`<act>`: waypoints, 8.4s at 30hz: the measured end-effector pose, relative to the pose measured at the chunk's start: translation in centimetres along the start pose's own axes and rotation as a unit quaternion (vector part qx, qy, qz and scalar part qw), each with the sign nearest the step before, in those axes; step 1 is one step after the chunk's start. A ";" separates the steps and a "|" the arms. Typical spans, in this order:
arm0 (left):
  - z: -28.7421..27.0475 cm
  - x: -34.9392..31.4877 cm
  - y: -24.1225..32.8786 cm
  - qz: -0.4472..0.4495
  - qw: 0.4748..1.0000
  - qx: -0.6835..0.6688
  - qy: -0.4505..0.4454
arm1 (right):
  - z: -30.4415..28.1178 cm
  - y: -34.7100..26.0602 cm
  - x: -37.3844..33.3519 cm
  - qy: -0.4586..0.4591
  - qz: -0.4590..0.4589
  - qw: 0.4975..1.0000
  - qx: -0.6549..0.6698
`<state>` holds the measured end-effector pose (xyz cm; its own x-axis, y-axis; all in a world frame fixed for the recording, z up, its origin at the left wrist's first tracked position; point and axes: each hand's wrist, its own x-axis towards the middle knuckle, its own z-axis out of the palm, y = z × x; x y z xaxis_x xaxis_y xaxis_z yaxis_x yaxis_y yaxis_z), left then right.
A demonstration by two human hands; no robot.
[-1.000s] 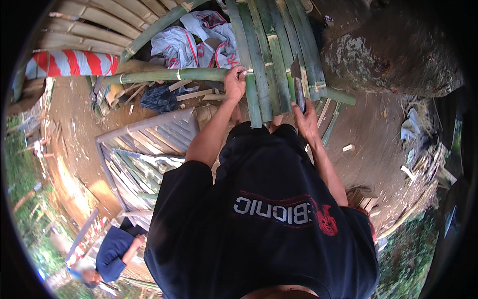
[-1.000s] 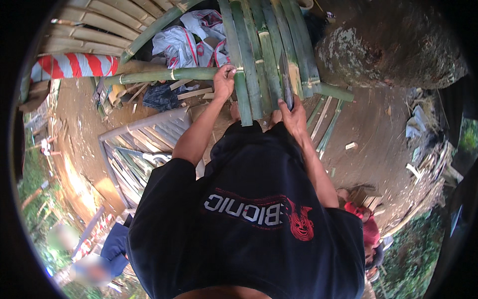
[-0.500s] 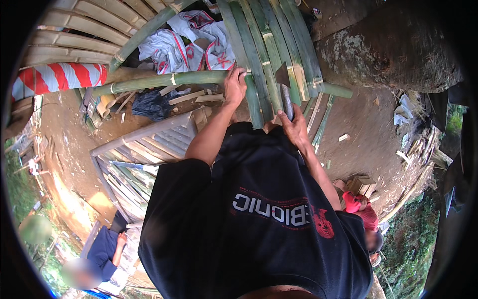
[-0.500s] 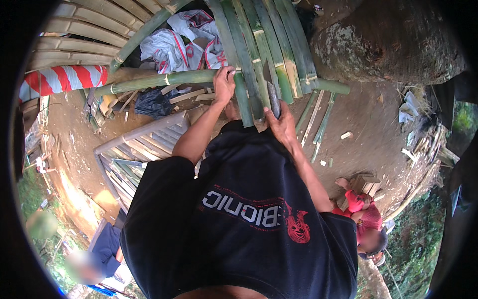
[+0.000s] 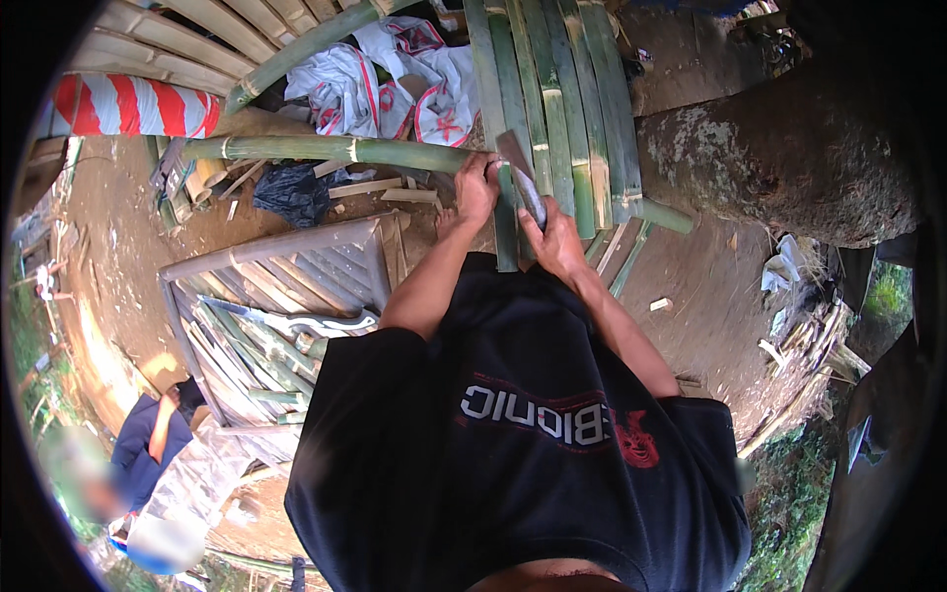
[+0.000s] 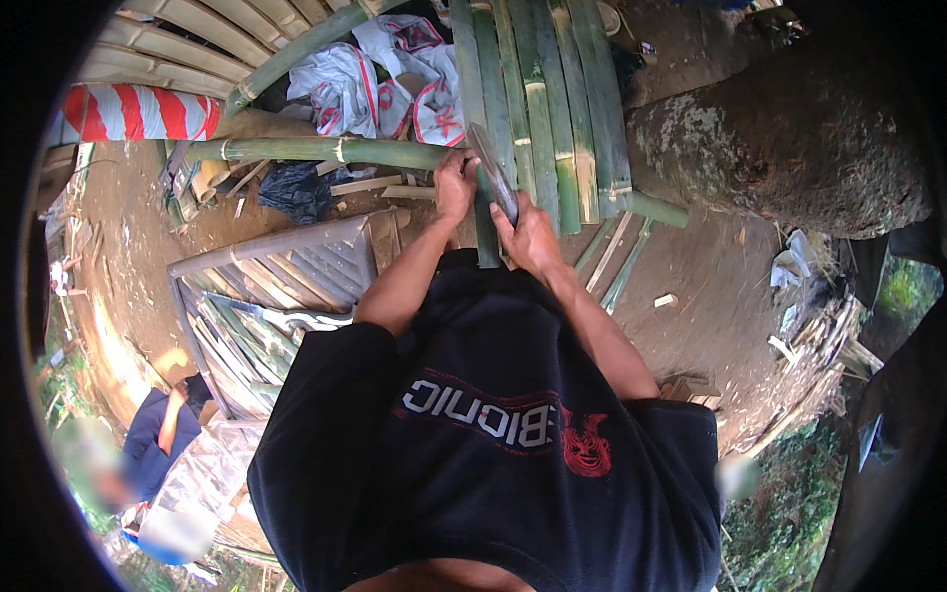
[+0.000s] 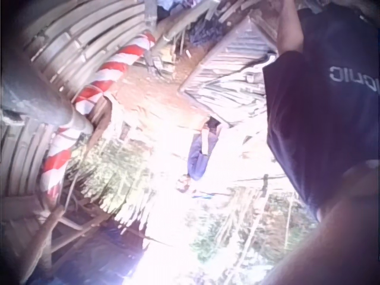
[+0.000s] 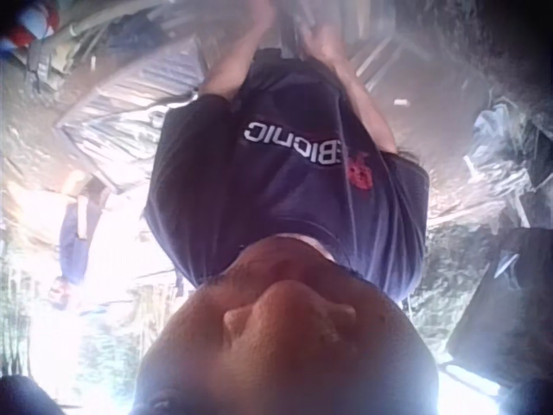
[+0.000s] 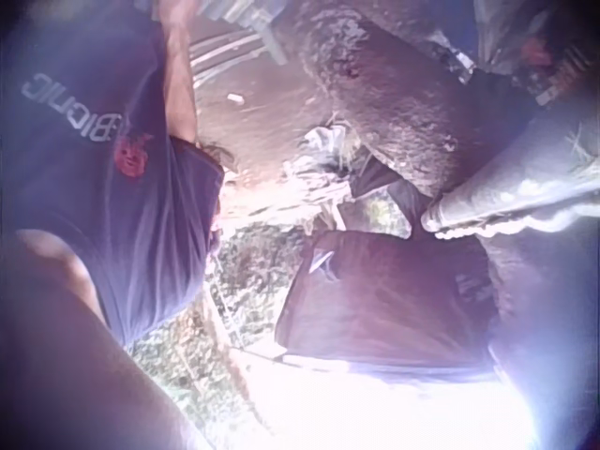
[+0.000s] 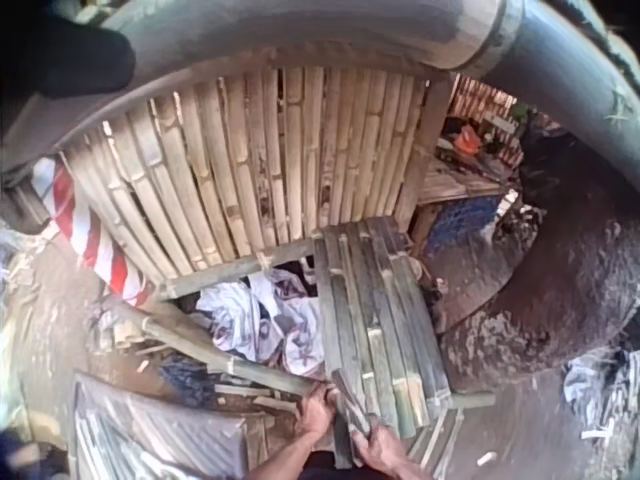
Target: The person uses a machete to split a long bamboo pole into smaller strips on a wooden workbench. They then use a hand saw to cut the bamboo strips into shorter pieces.
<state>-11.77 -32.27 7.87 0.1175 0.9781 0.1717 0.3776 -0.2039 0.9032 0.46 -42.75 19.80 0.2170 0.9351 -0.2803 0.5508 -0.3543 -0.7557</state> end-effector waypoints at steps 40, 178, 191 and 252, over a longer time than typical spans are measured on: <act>0.3 -5.7 2.6 -0.421 0.893 -0.154 -0.040 | -2.3 2.4 0.1 -0.088 0.089 0.985 0.122; 1.0 -6.0 -1.6 -0.401 0.781 -0.469 -0.102 | -0.5 5.5 1.0 -0.022 -0.040 0.998 0.030; 2.6 -7.1 -4.6 -0.448 0.882 -0.136 -0.044 | -0.1 4.2 2.3 -0.003 -0.007 1.000 -0.003; -0.8 -4.5 4.4 -0.478 0.877 -0.026 -0.053 | 0.1 5.2 4.0 -0.059 -0.024 0.996 -0.065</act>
<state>-11.40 -37.49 11.39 -0.1445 0.6918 -0.7075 0.3077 0.7110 0.6323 4.13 -40.87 14.70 0.0964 0.9430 -0.3185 0.6603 -0.3000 -0.6885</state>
